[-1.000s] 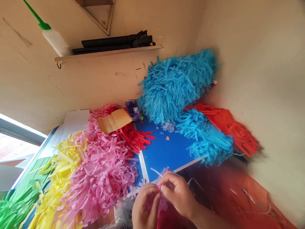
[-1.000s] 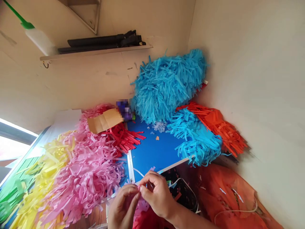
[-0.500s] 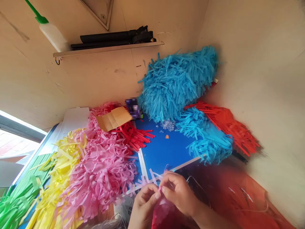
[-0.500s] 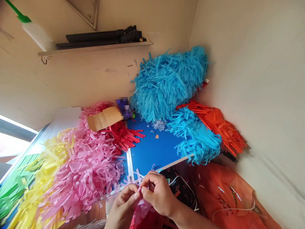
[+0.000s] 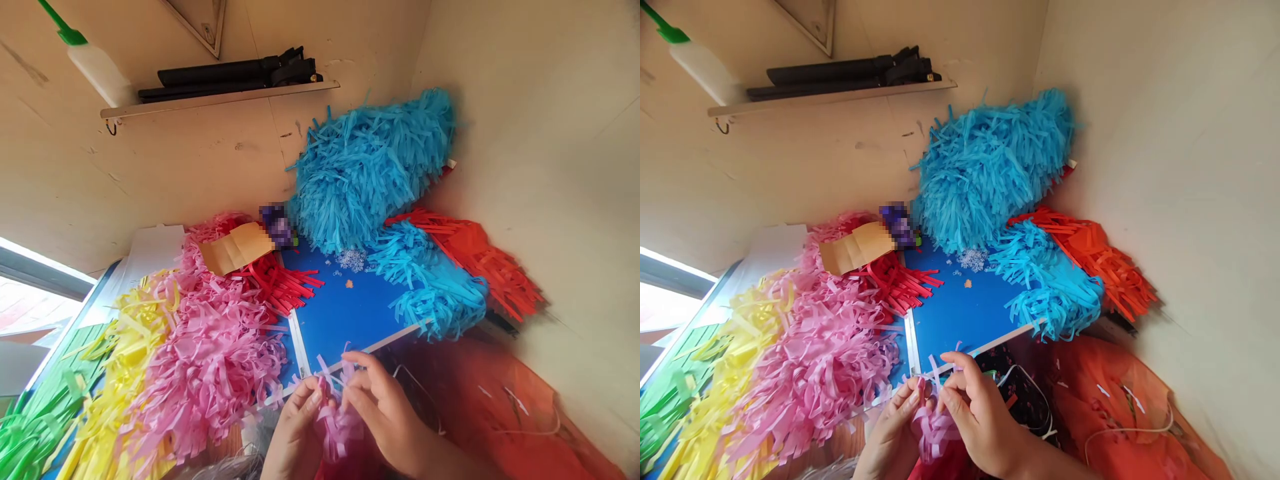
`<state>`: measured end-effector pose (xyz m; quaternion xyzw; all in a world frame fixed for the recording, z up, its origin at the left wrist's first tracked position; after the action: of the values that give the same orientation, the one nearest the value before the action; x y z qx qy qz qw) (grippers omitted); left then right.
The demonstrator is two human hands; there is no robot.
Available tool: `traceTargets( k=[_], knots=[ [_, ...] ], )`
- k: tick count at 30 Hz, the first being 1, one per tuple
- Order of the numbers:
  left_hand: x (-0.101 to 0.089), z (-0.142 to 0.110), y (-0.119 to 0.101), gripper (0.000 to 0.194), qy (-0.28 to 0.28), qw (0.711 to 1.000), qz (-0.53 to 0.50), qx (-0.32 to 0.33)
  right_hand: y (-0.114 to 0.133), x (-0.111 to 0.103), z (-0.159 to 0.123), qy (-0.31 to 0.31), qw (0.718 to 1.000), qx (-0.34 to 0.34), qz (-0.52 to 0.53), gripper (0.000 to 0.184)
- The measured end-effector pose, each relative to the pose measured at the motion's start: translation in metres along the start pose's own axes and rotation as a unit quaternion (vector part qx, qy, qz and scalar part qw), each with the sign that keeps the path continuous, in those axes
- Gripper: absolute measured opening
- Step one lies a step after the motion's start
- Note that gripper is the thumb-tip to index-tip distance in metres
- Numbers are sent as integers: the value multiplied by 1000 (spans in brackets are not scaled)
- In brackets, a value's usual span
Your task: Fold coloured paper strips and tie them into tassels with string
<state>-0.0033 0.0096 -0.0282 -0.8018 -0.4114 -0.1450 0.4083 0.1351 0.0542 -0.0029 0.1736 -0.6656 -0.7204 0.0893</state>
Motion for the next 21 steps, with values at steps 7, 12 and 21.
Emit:
traceTargets(
  k=[7,12,21],
  knots=[
    [-1,0,2,32,-4,999,-31,14,-1,-4,3,-74,992,-42,-89,23],
    [-7,5,3,31,9,999,0,41,2,-4,2,-118,982,-71,-127,20],
    [2,-1,2,34,-17,999,11,51,5,-2,-1,-104,984,-88,-114,18]
  ],
)
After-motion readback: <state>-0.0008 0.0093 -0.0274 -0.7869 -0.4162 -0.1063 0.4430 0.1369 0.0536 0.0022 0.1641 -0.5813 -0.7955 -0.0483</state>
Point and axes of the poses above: each hand's wrist, its own z-axis towards the middle knuckle, its own x-axis out of the palm, y = z × x, the point moved 4 cm from there along z, towards the middle knuckle, and after that the axes turned 8 degrees about -y, right-handed, at the moved point
